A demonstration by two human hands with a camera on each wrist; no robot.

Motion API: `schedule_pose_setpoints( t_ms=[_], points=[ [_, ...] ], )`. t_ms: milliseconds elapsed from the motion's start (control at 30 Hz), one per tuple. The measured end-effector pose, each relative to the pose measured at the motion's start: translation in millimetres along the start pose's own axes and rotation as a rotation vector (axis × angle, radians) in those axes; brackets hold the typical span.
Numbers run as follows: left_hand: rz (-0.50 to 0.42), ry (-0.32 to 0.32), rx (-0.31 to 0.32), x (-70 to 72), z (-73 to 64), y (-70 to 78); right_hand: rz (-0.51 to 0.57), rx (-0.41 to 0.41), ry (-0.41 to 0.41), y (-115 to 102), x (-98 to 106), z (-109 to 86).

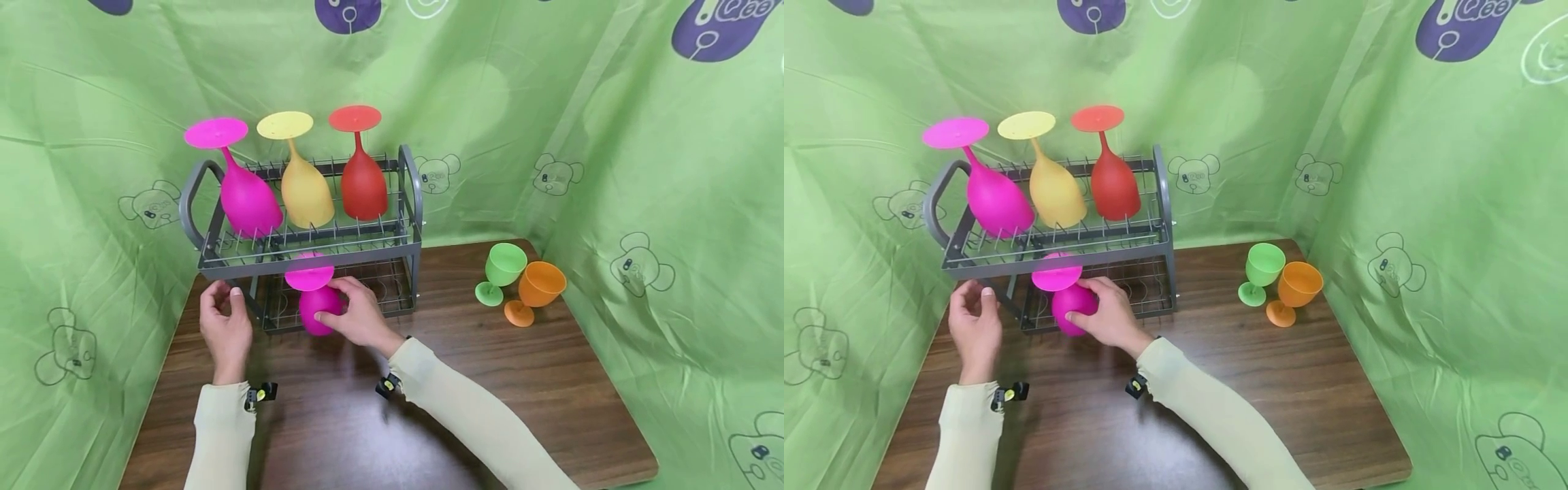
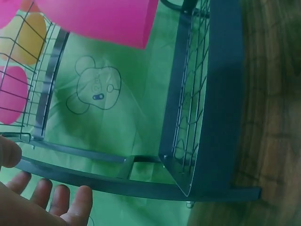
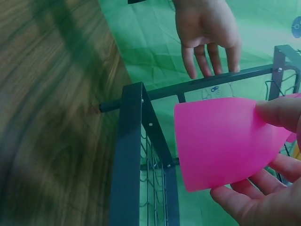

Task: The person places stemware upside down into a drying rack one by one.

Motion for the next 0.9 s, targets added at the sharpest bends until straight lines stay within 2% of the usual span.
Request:
schedule_pose_setpoints(
  t_ms=[100, 200, 333, 500, 633, 900],
  points=[
    [0.004, 0.028, 0.003, -0.1, 3.6, -2.1, -0.08, 0.015, 0.002, -5.0, -9.3, 11.1],
    [-0.007, 0.036, -0.004, -0.1, 6.5, -5.4, -0.11, 0.025, -0.002, -7.4, -17.5, 21.1],
    [-0.023, 0.023, -0.024, -0.9, 10.3, -10.5, -0.105, 0.022, -0.006, -6.8, -25.8, 31.9],
    [-0.026, 0.013, -0.025, -2.1, 12.6, -13.8, -0.056, -0.024, -0.008, -4.1, -33.7, 42.1],
    [-0.029, 0.0, -0.022, -2.6, 13.3, -15.6, -0.081, -0.048, 0.008, -0.3, -42.1, 52.0],
    [0.053, -0.032, -0.053, 0.2, 14.0, -21.9, -0.123, 0.012, -0.017, 8.2, -66.6, 64.7]
  ],
)
Point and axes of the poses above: each hand's wrist, its own z-axis towards the middle knuckle, its own x-axis out of the back of the hand, y = z × x, the point moved 1 cm from there along z, towards the middle knuckle, and after that the axes turned 12 degrees about -x, right-handed, at the moved point
